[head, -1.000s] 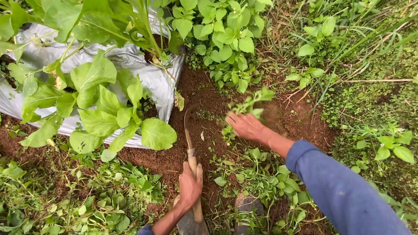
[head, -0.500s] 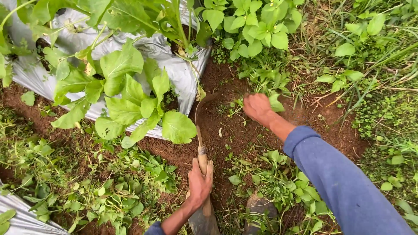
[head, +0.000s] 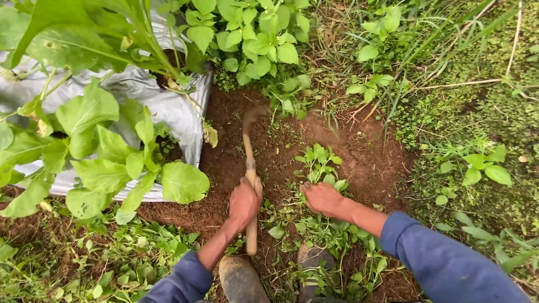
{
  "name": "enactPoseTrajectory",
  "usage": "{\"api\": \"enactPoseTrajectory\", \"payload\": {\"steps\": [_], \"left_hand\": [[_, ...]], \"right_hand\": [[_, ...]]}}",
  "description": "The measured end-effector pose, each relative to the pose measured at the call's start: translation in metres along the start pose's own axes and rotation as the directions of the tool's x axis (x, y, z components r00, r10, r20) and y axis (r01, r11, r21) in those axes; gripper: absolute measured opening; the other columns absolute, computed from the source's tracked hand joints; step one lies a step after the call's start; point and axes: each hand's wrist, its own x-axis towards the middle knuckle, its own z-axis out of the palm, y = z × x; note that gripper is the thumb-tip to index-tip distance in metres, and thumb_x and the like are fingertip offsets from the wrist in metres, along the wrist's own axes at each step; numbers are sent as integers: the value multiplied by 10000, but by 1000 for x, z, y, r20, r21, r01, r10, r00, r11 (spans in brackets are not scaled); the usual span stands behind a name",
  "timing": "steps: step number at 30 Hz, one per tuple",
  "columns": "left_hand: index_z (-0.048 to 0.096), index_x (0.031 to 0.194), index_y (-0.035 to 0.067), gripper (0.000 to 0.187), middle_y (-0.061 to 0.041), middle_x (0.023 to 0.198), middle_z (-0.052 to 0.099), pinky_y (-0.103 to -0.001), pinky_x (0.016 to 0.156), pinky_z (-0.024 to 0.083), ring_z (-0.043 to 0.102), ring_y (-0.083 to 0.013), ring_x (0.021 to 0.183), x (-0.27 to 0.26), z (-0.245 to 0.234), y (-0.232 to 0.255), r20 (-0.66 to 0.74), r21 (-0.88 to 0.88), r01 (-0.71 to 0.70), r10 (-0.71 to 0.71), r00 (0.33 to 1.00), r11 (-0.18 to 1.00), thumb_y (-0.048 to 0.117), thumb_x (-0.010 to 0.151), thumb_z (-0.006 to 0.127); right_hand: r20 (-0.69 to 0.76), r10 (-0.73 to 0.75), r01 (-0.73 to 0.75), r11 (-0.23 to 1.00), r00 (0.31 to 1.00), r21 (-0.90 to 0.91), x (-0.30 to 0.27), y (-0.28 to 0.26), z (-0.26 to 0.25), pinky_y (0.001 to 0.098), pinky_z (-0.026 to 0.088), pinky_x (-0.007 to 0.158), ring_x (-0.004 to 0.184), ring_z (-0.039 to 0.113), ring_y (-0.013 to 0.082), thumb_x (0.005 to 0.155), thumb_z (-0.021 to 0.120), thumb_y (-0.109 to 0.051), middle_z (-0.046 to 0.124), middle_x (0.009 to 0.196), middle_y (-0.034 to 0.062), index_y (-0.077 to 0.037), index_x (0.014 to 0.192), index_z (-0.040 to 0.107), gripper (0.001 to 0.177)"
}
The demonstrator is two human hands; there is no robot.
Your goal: The person uses a hoe to loosen the soil and remove weeds from a garden bed. They repeatedly strike the ground with the tool and pull up the uprooted plants by hand, discarding them to the side.
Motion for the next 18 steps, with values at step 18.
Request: {"api": "enactPoseTrajectory", "payload": {"steps": [18], "left_hand": [[548, 1126, -38, 451, -95, 631, 605, -320, 389, 485, 590, -211, 460, -49, -1, -17, 71, -103, -51, 59, 996, 993, 342, 1113, 307]], "right_hand": [[-130, -90, 92, 996, 987, 12, 22, 21, 29, 394, 637, 605, 636, 715, 272, 925, 346, -119, 709, 1069, 272, 28, 1199, 623, 416]]}}
